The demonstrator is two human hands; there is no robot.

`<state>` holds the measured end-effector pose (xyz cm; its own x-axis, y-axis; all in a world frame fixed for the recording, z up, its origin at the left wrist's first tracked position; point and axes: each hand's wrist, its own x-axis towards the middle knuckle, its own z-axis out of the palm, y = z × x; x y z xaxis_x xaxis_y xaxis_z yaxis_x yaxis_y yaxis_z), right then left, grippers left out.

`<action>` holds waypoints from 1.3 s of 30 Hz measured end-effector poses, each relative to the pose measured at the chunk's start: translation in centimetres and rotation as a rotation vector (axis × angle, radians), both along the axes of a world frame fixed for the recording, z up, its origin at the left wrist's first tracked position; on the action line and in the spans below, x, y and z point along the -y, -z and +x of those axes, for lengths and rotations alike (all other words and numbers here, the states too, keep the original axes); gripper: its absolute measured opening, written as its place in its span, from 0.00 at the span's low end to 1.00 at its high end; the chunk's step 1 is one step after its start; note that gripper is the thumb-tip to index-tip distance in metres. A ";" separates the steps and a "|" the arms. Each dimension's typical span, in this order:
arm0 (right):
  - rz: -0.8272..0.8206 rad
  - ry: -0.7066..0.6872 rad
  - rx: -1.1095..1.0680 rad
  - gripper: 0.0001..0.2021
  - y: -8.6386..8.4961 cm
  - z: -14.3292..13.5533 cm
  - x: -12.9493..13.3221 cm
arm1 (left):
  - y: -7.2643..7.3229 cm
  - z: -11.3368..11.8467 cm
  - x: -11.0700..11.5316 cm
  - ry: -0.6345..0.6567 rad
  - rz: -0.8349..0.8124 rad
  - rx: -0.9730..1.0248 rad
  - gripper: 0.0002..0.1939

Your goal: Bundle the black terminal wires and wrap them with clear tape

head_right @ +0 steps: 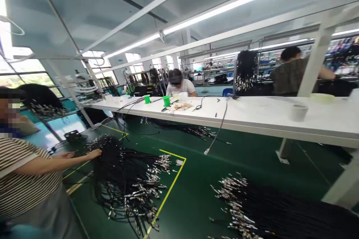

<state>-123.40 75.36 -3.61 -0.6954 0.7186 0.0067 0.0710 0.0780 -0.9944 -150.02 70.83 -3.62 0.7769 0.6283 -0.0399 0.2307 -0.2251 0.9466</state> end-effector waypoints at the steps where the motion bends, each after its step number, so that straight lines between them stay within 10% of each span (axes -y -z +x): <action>1: 0.027 -0.012 -0.005 0.23 -0.2 -0.7 -0.3 | -0.3 0.0 -0.4 -0.013 0.030 0.011 0.26; 6: 0.046 -0.032 -0.058 0.30 1.3 -3.6 2.4 | 0.5 0.4 0.8 -0.004 0.116 0.045 0.27; 11: -0.277 0.090 -0.179 0.29 8.8 -5.1 15.2 | 4.1 -0.1 8.8 0.107 -0.115 0.057 0.25; 15: -0.524 0.258 -0.331 0.28 10.4 -6.0 22.3 | 4.9 -0.5 10.6 0.118 -0.233 0.088 0.20; 20: -0.530 0.317 -0.309 0.24 8.3 -5.2 22.2 | 4.0 0.5 9.8 0.035 -0.392 0.056 0.20; 28: -0.416 0.473 -0.192 0.24 6.9 -5.6 22.9 | 2.0 4.0 11.3 0.030 0.078 -0.383 0.14; 39: -0.431 0.474 -0.248 0.24 7.4 -5.3 23.8 | 7.2 1.6 14.0 -0.186 -0.797 0.204 0.25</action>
<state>-128.68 51.61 -11.00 -0.3202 0.9191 -0.2295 -0.2336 -0.3114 -0.9211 -148.47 56.87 -10.83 0.7037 0.5904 -0.3952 0.0048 0.5523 0.8336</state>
